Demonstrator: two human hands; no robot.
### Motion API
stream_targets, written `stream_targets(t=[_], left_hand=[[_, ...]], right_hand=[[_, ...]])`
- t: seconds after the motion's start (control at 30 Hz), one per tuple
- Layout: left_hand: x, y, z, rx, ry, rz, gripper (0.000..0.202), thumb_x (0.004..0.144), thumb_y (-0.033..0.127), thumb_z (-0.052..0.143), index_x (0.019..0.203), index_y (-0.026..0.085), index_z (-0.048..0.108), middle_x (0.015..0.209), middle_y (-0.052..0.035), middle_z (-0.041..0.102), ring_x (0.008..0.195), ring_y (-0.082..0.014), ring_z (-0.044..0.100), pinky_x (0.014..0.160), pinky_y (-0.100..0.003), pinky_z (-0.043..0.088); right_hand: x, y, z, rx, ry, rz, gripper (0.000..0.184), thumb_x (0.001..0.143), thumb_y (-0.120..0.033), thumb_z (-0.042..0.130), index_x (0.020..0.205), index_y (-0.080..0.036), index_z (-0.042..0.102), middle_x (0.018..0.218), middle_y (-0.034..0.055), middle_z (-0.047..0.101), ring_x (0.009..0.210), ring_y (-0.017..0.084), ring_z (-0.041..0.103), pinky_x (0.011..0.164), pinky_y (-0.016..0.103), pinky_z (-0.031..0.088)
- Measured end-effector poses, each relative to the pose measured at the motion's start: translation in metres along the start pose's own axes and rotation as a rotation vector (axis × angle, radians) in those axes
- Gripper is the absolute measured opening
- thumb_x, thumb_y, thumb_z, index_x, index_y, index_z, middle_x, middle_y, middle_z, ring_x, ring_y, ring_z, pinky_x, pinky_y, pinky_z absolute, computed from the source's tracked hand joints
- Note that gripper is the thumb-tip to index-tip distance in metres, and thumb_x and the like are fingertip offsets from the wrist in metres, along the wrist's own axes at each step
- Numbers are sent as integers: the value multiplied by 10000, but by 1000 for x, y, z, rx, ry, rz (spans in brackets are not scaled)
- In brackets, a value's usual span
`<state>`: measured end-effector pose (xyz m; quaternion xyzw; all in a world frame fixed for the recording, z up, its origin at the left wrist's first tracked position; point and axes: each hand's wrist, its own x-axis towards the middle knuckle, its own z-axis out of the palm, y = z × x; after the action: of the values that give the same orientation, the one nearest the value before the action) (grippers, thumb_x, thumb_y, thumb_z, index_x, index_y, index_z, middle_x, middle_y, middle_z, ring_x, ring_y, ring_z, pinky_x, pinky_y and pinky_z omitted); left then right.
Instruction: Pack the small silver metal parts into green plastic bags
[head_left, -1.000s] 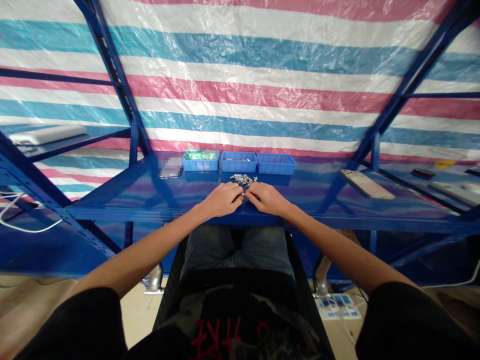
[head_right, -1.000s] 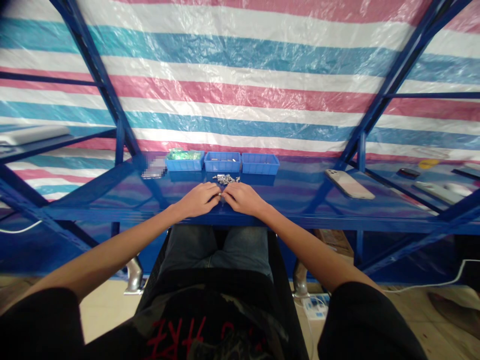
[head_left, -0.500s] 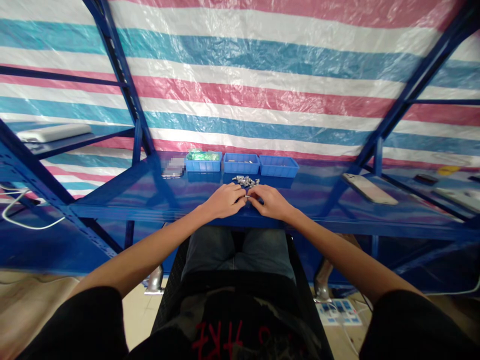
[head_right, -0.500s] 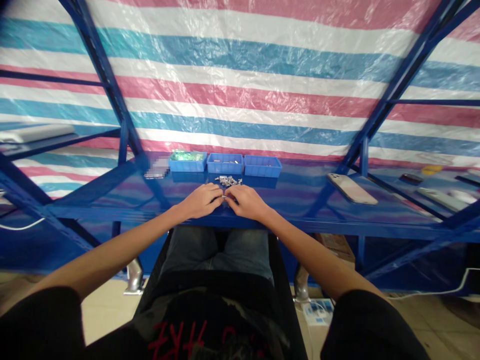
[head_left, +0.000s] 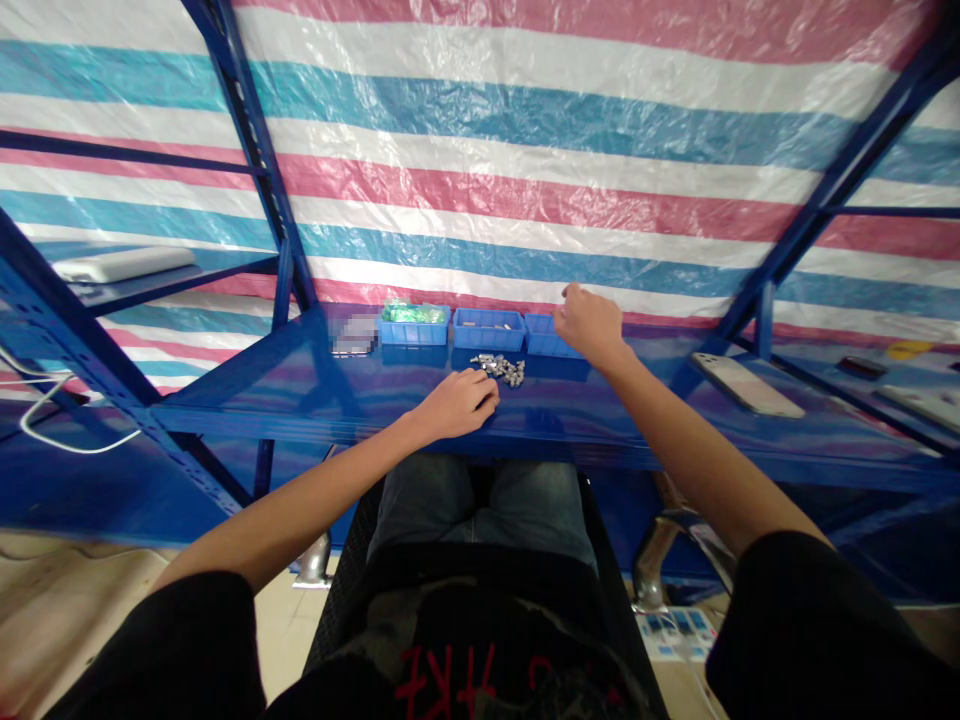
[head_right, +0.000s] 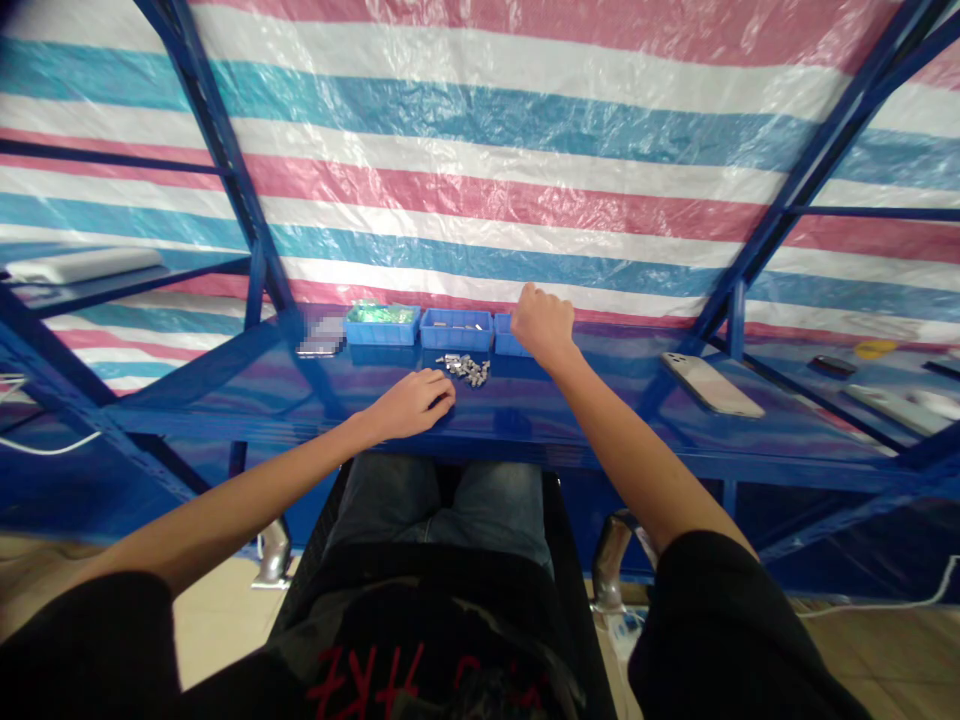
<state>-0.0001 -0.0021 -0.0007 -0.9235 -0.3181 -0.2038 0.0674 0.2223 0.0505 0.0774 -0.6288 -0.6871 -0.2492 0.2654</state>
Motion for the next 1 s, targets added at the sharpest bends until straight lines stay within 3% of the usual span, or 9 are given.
stream_targets(t=[0.1, 0.17, 0.27, 0.37, 0.47, 0.6, 0.83, 1.0], left_hand=[[0, 1, 0, -4, 2, 2, 231, 907, 242, 361, 864, 171, 577, 877, -53, 600, 871, -181, 545, 801, -326, 398], [0, 1, 0, -4, 4, 3, 231, 904, 235, 361, 863, 170, 579, 875, -54, 600, 870, -183, 544, 797, -326, 397], [0, 0, 1, -11, 9, 0, 222, 899, 224, 368, 857, 168, 579, 879, -55, 598, 877, -183, 543, 800, -323, 397], [0, 0, 1, -21, 8, 1, 213, 894, 215, 375, 855, 168, 579, 875, -55, 595, 876, -181, 541, 802, -317, 400], [0, 0, 0, -29, 2, 8, 212, 893, 208, 375, 854, 168, 579, 865, -54, 595, 865, -178, 539, 792, -312, 403], [0, -1, 1, -28, 13, 12, 205, 891, 205, 379, 854, 166, 577, 863, -49, 595, 862, -177, 540, 789, -313, 401], [1, -1, 2, -38, 25, 7, 195, 888, 209, 389, 855, 167, 576, 874, -50, 596, 857, -176, 542, 794, -312, 404], [1, -1, 2, -72, 21, -3, 204, 891, 219, 382, 845, 167, 573, 868, -57, 596, 870, -182, 544, 806, -325, 407]], right_hand=[[-19, -5, 26, 74, -234, -285, 231, 802, -162, 523, 1022, -167, 593, 944, 137, 657, 818, 248, 612, 691, 326, 432], [-33, -6, 45, 142, -337, -403, 282, 782, -98, 521, 1034, -186, 611, 973, 124, 643, 842, 234, 607, 710, 309, 441], [-44, -2, 67, 208, -369, -423, 292, 812, -90, 476, 1042, -182, 629, 973, 111, 629, 882, 210, 589, 778, 304, 440], [-47, 4, 76, 258, -330, -366, 210, 835, -129, 462, 924, -164, 649, 926, 97, 621, 874, 194, 569, 814, 306, 433], [-48, 5, 76, 296, -292, -292, 142, 815, -129, 484, 828, -149, 624, 860, 91, 612, 834, 193, 560, 805, 313, 435], [-56, 2, 68, 334, -221, -230, 108, 810, -123, 472, 846, -132, 573, 831, 96, 597, 793, 202, 553, 749, 319, 443], [-88, -11, 32, 552, -77, -416, 61, 836, -172, 479, 839, -173, 540, 817, 71, 567, 789, 192, 543, 742, 318, 450], [-93, -14, 24, 663, -125, -415, 53, 821, -181, 498, 810, -183, 551, 767, 47, 582, 699, 164, 555, 664, 295, 465]])
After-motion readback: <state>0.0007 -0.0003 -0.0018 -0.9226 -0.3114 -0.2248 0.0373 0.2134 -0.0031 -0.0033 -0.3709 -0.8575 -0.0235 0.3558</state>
